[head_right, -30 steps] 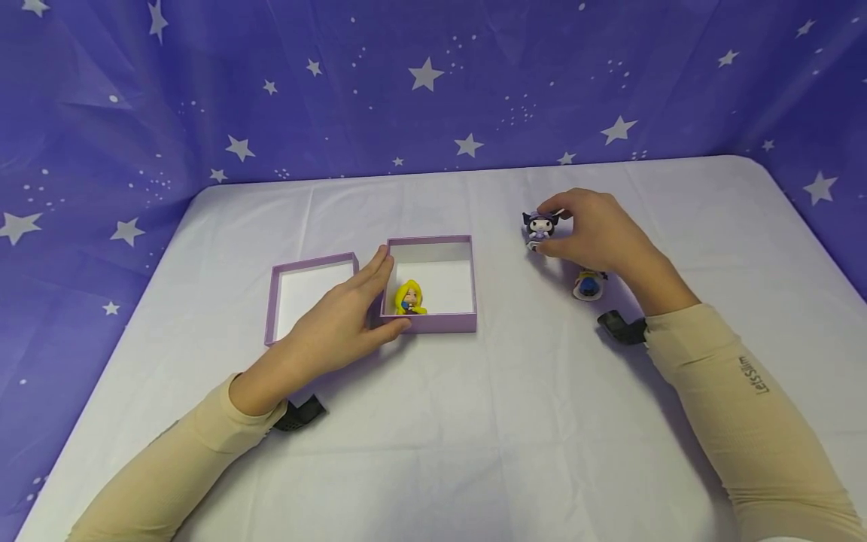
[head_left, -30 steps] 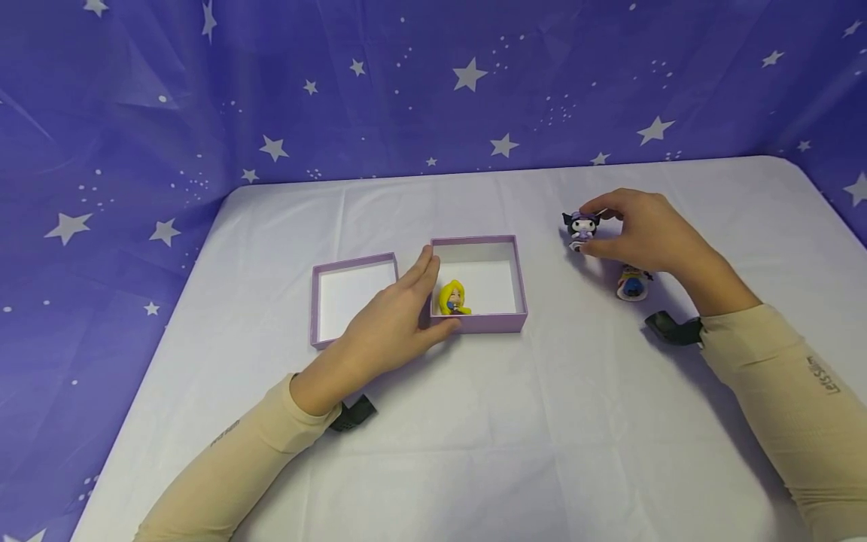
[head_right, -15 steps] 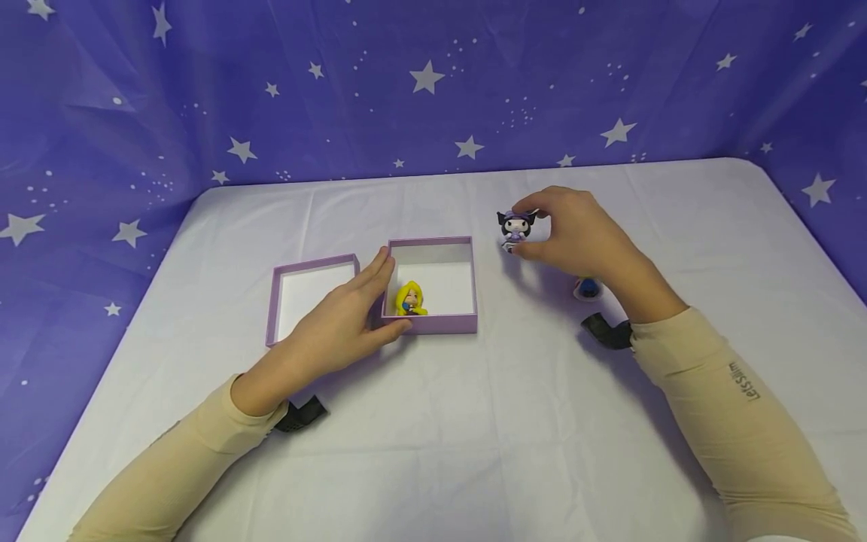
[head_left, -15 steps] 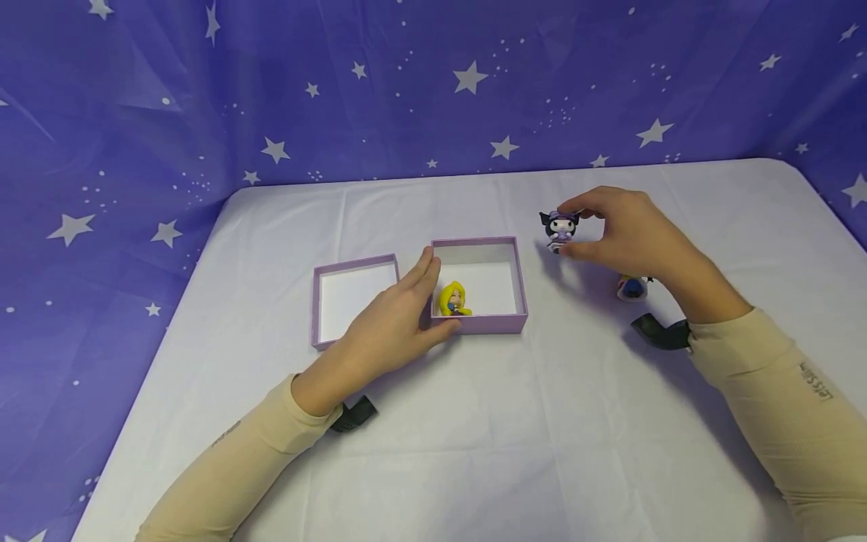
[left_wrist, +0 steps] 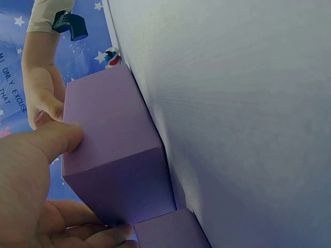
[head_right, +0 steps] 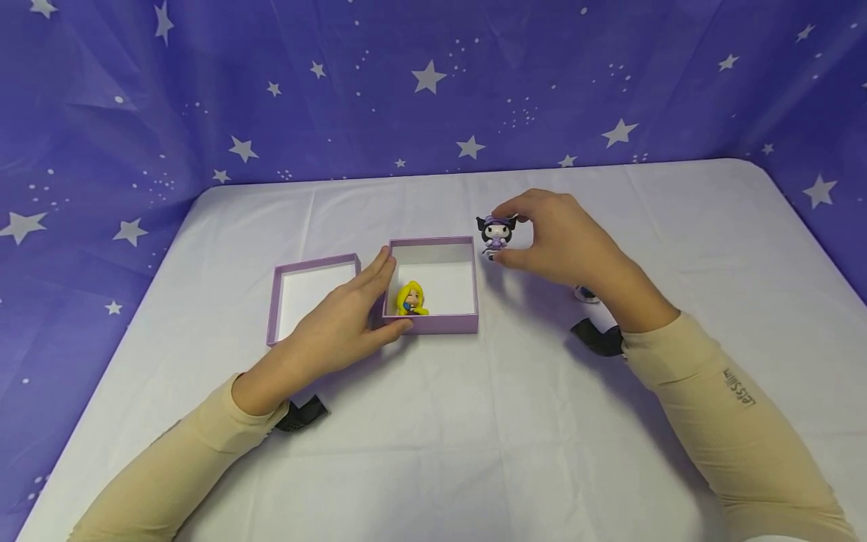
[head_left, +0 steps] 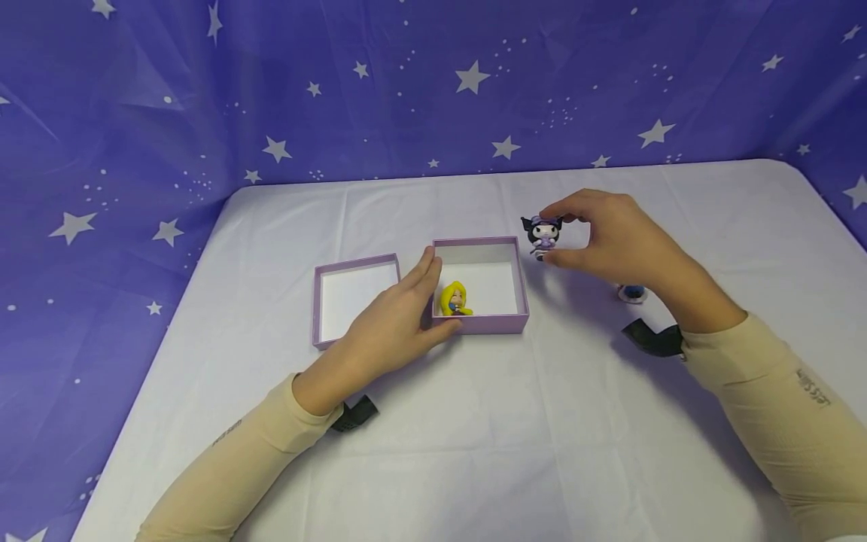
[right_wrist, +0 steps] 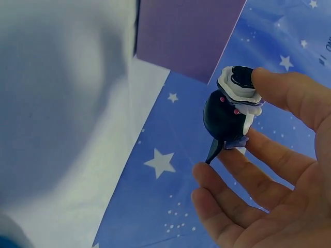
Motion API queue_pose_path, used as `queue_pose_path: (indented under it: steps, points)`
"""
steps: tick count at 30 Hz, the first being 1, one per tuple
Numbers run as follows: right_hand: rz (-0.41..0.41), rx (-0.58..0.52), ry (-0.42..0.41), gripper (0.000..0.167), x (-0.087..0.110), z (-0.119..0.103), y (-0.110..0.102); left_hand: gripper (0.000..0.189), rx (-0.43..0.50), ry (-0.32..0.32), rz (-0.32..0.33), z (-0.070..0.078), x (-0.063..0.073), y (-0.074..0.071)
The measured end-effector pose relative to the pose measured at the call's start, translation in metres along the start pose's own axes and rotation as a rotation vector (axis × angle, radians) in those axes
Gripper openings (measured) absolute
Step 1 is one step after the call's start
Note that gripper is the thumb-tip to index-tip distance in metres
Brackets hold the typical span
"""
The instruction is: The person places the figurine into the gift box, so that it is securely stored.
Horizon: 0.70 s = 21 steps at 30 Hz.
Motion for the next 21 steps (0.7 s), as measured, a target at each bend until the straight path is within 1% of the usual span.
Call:
queue_pose_path:
  steps: [8, 14, 21]
  points:
    - [-0.009, 0.007, -0.042, 0.046, -0.003, -0.014, 0.007, 0.092, 0.003, 0.001, 0.002, 0.001, 0.0, -0.001]
    - [-0.023, -0.012, -0.068, 0.045, -0.006, -0.023, 0.014, 0.092, 0.002, -0.003, -0.001, 0.0, -0.001, 0.0]
    - [-0.033, -0.01, -0.096, 0.047, -0.009, -0.032, 0.022, 0.093, -0.002, -0.003, 0.0, -0.001, -0.001, -0.001]
Point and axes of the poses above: each hand's wrist, its own x-axis away from the middle knuckle, its own y-axis out of the palm, z = x × y, the point moved 6 cm from there along -x, towards the middle knuckle, and after that the axes turned 3 degrees about y, right-handed, at the moved point
